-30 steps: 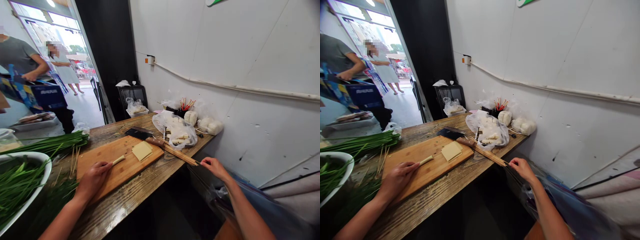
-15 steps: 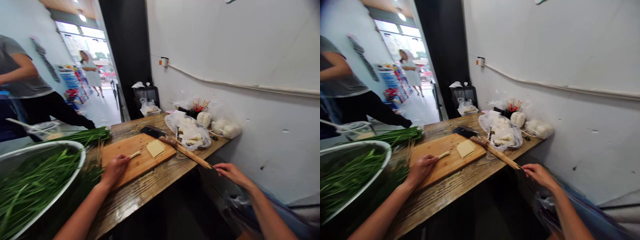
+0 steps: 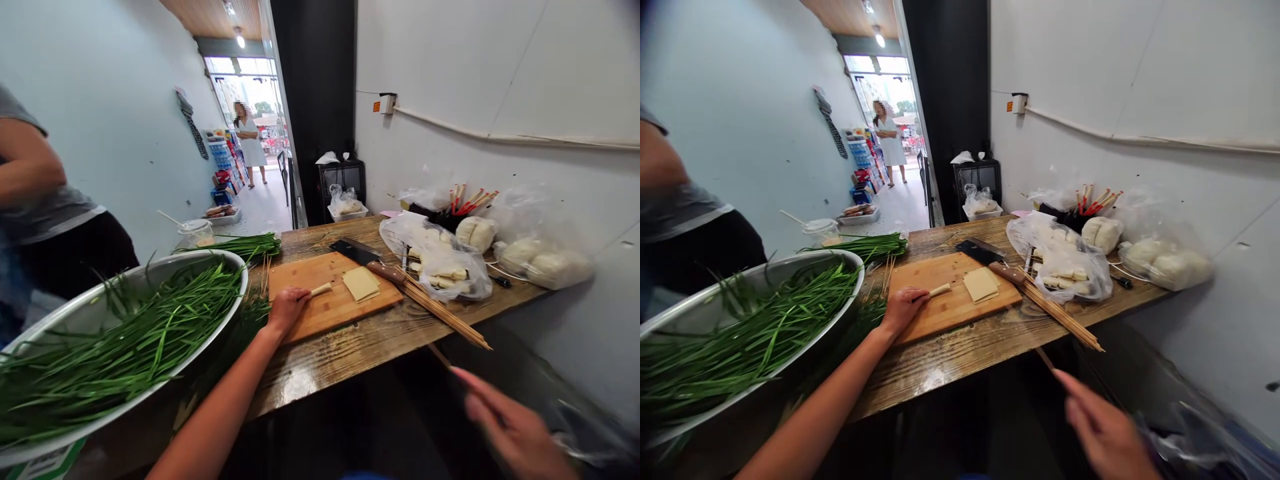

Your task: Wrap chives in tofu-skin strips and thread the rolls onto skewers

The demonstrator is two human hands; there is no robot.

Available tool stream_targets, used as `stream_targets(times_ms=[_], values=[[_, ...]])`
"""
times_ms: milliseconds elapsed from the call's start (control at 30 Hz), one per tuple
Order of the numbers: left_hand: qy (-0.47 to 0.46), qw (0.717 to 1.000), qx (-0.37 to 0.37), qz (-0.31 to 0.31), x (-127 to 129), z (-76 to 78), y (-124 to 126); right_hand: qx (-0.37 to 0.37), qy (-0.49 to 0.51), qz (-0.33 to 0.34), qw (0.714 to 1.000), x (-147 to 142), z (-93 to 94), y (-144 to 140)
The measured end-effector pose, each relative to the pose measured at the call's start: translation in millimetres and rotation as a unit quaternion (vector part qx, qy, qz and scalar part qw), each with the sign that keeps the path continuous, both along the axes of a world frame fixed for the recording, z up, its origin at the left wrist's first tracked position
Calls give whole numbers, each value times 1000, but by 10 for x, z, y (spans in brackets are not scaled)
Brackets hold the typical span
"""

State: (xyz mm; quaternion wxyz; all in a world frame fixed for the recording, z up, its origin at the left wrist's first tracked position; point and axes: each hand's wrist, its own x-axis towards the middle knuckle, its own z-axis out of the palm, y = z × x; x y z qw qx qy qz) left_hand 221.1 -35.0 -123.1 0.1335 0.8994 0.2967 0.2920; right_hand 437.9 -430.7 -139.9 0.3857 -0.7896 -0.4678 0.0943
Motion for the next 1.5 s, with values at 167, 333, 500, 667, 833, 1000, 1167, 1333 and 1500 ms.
stream_targets(times_ms=[167,333,500,667,833,1000,1167,1333,1500], values=[[-12,1000,-10,-5,-8,20,9,111,-174,176,963,-819,-35,1029],[8,998,-29,-57,-55,31,61,132,-207,169,955,-990,-122,1259],[25,998,-31,-39,-60,43,91,150,-199,178,952,-1027,-219,1193],[50,996,-33,-71,-38,170,51,71,-175,170,967,-1092,-194,1201],[133,982,-25,-132,-35,310,85,-7,-206,125,970,-1083,-129,1274],[190,968,-31,-160,-23,323,235,-26,-254,129,958,-1099,-107,1292],[199,963,-41,-178,-14,333,279,-10,-267,160,950,-1139,-63,1321],[172,970,-71,-158,5,324,242,-18,-273,152,950,-1148,-48,1381],[163,976,-83,-119,11,273,254,-39,-260,148,953,-1152,-66,1427]])
